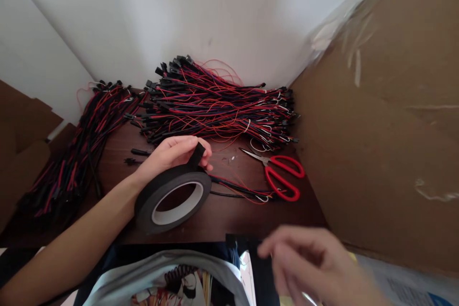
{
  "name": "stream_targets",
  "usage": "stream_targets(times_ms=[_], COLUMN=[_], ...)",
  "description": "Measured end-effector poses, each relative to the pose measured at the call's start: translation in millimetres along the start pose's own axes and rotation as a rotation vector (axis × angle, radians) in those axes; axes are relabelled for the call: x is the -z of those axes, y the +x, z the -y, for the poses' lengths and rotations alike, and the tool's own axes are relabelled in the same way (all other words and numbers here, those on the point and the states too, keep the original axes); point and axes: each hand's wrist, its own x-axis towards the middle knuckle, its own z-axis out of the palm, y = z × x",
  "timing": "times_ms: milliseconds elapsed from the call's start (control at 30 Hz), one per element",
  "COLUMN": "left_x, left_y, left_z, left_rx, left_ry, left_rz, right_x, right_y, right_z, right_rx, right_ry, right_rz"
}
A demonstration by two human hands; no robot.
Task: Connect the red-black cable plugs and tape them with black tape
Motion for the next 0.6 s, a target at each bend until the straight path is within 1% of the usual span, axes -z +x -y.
stream_targets(times_ms=[33, 67, 100, 133, 167, 300, 367, 433, 500, 600], left_x=[-0.8, -1.6, -2.3, -3.0, -3.5, -3.0, -1.8, -0.9, -0.6, -0.4], left_y=[-0.1, -0.3, -0.6, -1.0, -1.4, -0.9, 0.4, 1.4, 1.6, 1.4], left_z=[-0.3, -0.9, -1.6, -2.4, -3.0, -1.4, 1.7, 4.9, 7.0, 8.3], left_rx=[-0.007, -0.011, -0.012, -0.013, -0.012, -0.034, -0.055, -0.071, -0.071, -0.058], left_ry=[-0.007, -0.012, -0.013, -0.011, -0.007, 0.008, 0.002, -0.007, -0.007, -0.001], left_rz=[-0.003, -0.003, 0.000, 0.007, 0.010, 0.012, 0.018, 0.017, 0.007, -0.001], right_x=[3.0, 3.9, 2.6, -0.8, -5.9, -32.3, -41.9, -46.4, -46.9, -45.1], right_y=[9.7, 20.2, 30.5, 40.1, 48.4, 66.8, 69.8, 70.8, 70.9, 69.9], right_z=[15.0, 29.5, 43.3, 56.2, 68.0, 103.6, 113.4, 118.2, 119.1, 117.8], right_rx=[0.089, 0.208, 0.339, 0.456, 0.522, 0.650, 0.653, 0.638, 0.655, 0.690], right_ry=[-0.011, -0.032, -0.052, -0.068, -0.091, -0.144, -0.142, -0.152, -0.176, -0.226], right_rz=[-0.037, -0.078, -0.162, -0.214, -0.235, -0.116, -0.025, 0.029, 0.023, -0.027])
